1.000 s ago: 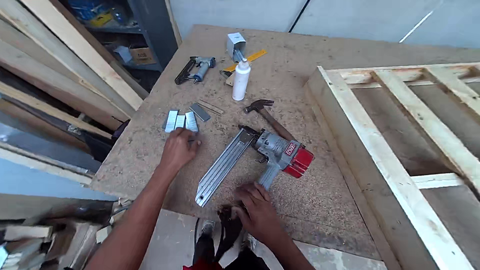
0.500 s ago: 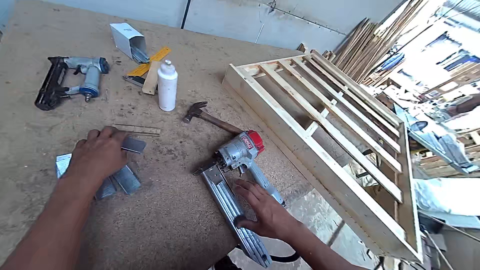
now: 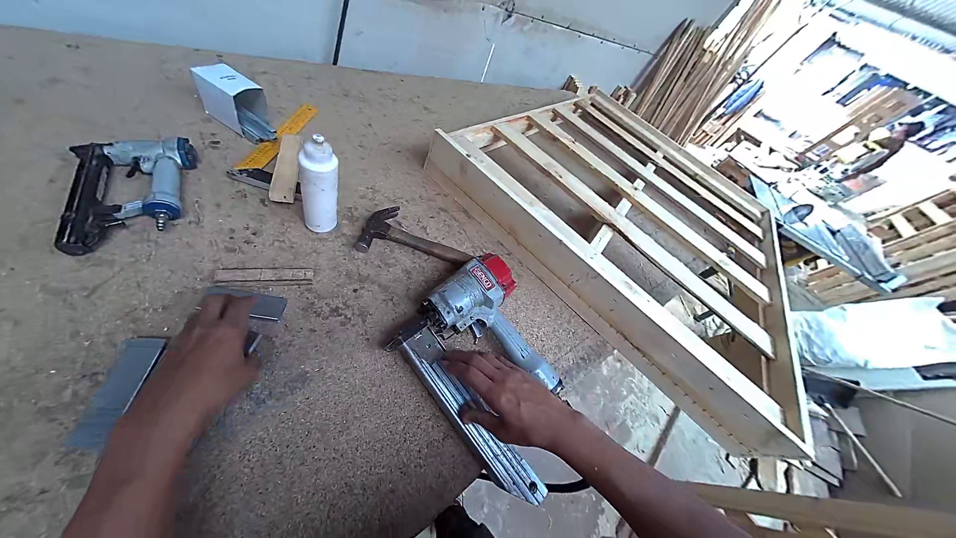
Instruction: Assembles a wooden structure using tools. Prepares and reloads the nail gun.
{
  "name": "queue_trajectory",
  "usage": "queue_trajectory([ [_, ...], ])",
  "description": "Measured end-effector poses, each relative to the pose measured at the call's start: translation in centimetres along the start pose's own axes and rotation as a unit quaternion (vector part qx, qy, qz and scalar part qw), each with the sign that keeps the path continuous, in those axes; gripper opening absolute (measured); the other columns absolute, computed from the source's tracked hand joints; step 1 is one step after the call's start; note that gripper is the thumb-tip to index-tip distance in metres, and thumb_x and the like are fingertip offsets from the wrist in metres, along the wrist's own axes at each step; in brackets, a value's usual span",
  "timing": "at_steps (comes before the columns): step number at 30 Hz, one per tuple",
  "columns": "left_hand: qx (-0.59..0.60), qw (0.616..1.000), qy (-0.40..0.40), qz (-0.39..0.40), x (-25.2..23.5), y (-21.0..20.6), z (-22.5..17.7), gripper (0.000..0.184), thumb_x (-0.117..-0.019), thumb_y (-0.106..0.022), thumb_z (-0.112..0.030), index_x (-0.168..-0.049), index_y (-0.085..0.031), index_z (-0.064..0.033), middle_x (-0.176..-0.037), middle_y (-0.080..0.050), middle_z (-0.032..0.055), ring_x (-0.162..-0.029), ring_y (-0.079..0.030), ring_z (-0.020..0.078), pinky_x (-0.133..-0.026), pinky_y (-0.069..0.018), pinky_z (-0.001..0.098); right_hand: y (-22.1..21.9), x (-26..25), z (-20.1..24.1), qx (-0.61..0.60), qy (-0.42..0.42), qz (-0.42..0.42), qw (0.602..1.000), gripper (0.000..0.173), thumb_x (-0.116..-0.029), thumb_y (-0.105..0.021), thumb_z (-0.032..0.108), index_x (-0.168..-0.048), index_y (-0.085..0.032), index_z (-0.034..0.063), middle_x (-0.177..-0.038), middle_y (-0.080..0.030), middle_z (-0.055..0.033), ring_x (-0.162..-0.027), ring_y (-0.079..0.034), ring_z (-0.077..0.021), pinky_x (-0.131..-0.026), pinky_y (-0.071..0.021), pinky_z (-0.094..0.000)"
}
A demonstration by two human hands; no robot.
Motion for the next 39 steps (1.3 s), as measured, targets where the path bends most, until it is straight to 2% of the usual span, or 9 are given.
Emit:
queue_trajectory([
  [9,-0.098,0.994,-0.054,-0.018,4.9,-2.6,-1.4,0.055,-0.0806,-0.086,-0.020,-0.131,-0.068,-0.0066,-0.124,-0.063,0.0205,-0.109,-0.065,0.0443,-0.088,-0.0560,0.0628,-1.7,-0.8,0.8,-0.035,0.059,-0.005,0.998,0.057,-0.1049,-0.055,0.036,-0.157,-0.040,0.0166,-0.164,-0.038,-0.0029,-0.155,-0.029,-0.0182,-0.126,-0.0296,-0.0379],
  [15,-0.201,0.976,-0.081,-0.035,6.2,-2.1,-4.6,0.057,-0.0832,-0.082,-0.027,-0.132,-0.064,-0.0049,-0.110,-0.067,0.0234,-0.091,-0.069,0.0461,-0.064,-0.0568,0.0606,-0.3,0.6,2.5,0.015,0.083,0.141,0.986,0.141,-0.0506,-0.103,0.038,-0.164,-0.021,0.0218,-0.172,-0.010,-0.0150,-0.159,-0.010,-0.0315,-0.127,-0.0238,-0.0460],
  [18,-0.211,0.974,-0.079,-0.026,5.8,-1.9,-4.5,0.049,-0.0865,-0.079,-0.023,-0.128,-0.064,-0.0020,-0.103,-0.069,0.0228,-0.084,-0.070,0.0459,-0.062,-0.0554,0.0610,-0.9,1.4,3.0,0.089,0.119,0.167,0.975,0.151,-0.0436,-0.104,0.044,-0.166,-0.017,0.0231,-0.172,-0.001,-0.0191,-0.160,0.000,-0.0343,-0.130,-0.0110,-0.0480],
  [21,-0.149,0.987,-0.052,-0.021,5.6,-0.7,-5.0,0.039,-0.0931,-0.068,-0.018,-0.130,-0.065,-0.0058,-0.106,-0.070,0.0224,-0.087,-0.070,0.0472,-0.066,-0.0538,0.0670,-1.1,2.9,3.1,0.129,0.180,0.075,0.972,0.132,-0.0453,-0.100,0.054,-0.156,-0.039,0.0170,-0.161,-0.035,-0.0190,-0.152,-0.029,-0.0370,-0.127,-0.0200,-0.0536],
  [25,0.099,0.981,-0.159,-0.050,4.9,1.9,-12.7,0.042,-0.1023,-0.046,-0.019,-0.141,-0.059,-0.0090,-0.123,-0.069,0.0174,-0.104,-0.071,0.0357,-0.087,-0.0560,0.0628,-1.2,6.7,2.4,0.115,0.208,-0.030,0.971,0.060,-0.0745,-0.088,0.046,-0.118,-0.064,0.0123,-0.120,-0.065,-0.0081,-0.119,-0.060,-0.0280,-0.100,-0.0503,-0.0446],
  [28,0.226,0.926,-0.302,0.014,3.4,0.3,-21.3,0.040,-0.1068,-0.044,-0.023,-0.141,-0.061,-0.0134,-0.130,-0.068,0.0084,-0.117,-0.067,0.0205,-0.101,-0.0552,0.0472,-1.2,8.3,3.1,0.121,0.165,-0.015,0.979,0.050,-0.0820,-0.084,0.040,-0.119,-0.065,0.0125,-0.122,-0.066,-0.0069,-0.125,-0.059,-0.0257,-0.106,-0.0492,-0.0426],
  [34,0.227,0.857,-0.396,0.239,0.7,-6.1,-31.3,0.035,-0.1064,-0.052,-0.013,-0.139,-0.062,-0.0176,-0.132,-0.068,0.0044,-0.123,-0.064,0.0175,-0.110,-0.0485,0.0456,-3.7,10.8,3.3,0.205,0.133,0.150,0.958,0.147,-0.0405,-0.104,0.029,-0.164,-0.025,0.0229,-0.171,-0.007,-0.0207,-0.159,-0.005,-0.0369,-0.129,-0.0126,-0.0482],
  [37,0.210,0.845,-0.407,0.275,-0.1,-7.4,-32.8,0.030,-0.1070,-0.051,-0.015,-0.134,-0.065,-0.0182,-0.122,-0.071,0.0032,-0.110,-0.069,0.0160,-0.100,-0.0541,0.0455,-4.1,11.7,3.3,0.247,0.172,0.099,0.949,0.111,-0.0702,-0.088,0.002,-0.163,-0.031,0.0224,-0.169,-0.011,-0.0259,-0.157,-0.014,-0.0430,-0.127,-0.0178,-0.0526],
  [39,0.187,0.836,-0.430,0.284,-0.4,-8.0,-33.4,0.031,-0.1073,-0.051,-0.016,-0.133,-0.067,-0.0210,-0.127,-0.071,0.0000,-0.116,-0.067,0.0134,-0.105,-0.0520,0.0439,-3.9,12.6,3.3,0.248,0.209,0.056,0.944,0.096,-0.0741,-0.082,-0.004,-0.157,-0.041,0.0196,-0.165,-0.025,-0.0283,-0.152,-0.027,-0.0455,-0.125,-0.0234,-0.0544],
])
Point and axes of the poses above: each hand's wrist, its own x-axis away from the middle knuckle, its own y-axis out of the back of the hand, z = x × y, the point moved 6 cm from there along -x, towards the middle knuckle
